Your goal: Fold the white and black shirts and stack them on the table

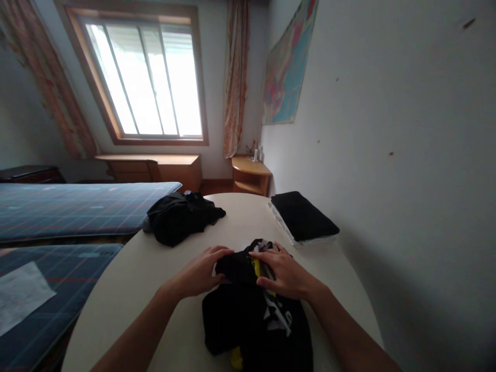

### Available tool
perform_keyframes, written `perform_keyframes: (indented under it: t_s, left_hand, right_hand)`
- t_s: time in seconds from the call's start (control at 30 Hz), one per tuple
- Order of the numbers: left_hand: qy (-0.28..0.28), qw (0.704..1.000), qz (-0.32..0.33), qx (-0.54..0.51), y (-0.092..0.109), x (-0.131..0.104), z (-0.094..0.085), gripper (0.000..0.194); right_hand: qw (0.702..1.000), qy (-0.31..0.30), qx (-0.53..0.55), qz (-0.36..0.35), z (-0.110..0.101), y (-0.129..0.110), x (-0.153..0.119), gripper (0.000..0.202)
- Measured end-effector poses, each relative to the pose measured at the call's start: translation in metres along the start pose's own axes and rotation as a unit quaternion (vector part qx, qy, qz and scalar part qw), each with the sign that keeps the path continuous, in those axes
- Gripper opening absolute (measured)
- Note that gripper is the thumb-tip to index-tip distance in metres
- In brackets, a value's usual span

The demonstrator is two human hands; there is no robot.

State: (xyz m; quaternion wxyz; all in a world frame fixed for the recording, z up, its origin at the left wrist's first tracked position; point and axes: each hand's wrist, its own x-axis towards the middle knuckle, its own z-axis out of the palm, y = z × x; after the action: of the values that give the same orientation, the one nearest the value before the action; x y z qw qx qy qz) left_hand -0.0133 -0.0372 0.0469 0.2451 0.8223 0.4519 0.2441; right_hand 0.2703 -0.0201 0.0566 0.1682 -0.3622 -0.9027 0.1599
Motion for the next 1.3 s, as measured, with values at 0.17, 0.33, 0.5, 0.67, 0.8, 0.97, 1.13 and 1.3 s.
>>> perform_keyframes:
  t_s: [0.17,0.33,0.5,0.67,0.8,0.97,1.13,1.3]
  left_hand:
    - [-0.059,0.997,0.02,0.047,-0.007,0.006,0.009,0.069]
    - [-0.028,0.991,-0.056,0.117,-0.011,0.006,0.001,0.043]
    - [-0.093,0.983,-0.148,0.051,-0.016,-0.007,-0.02,0.027]
    - [-0.215,0.938,-0.182,-0.202,-0.009,-0.012,-0.031,0.03]
    - [-0.064,0.916,-0.154,-0.364,0.001,-0.006,-0.03,0.051]
    - [0.114,0.831,-0.186,-0.512,-0.005,0.007,-0.024,0.041]
    - [0.17,0.814,-0.157,-0.533,-0.015,0.014,-0.017,0.056]
    - [0.207,0.891,-0.129,-0.384,-0.022,0.016,-0.002,0.089]
  right_hand:
    - [0.999,-0.03,0.013,0.005,0.002,-0.015,0.0,0.086]
    - [0.997,-0.075,0.012,-0.009,0.012,-0.012,0.001,0.098]
    - [0.995,-0.03,-0.065,0.067,0.019,0.009,0.004,0.094]
    - [0.983,0.034,-0.129,0.13,0.022,0.026,0.007,0.064]
    - [0.978,0.098,-0.137,0.123,0.017,0.021,0.01,0.041]
    - [0.978,0.153,-0.087,0.11,0.006,-0.009,0.007,0.012]
    - [0.995,0.08,-0.047,-0.038,0.015,-0.042,0.005,0.041]
    - [0.992,0.004,-0.057,-0.113,0.044,-0.047,0.012,0.07]
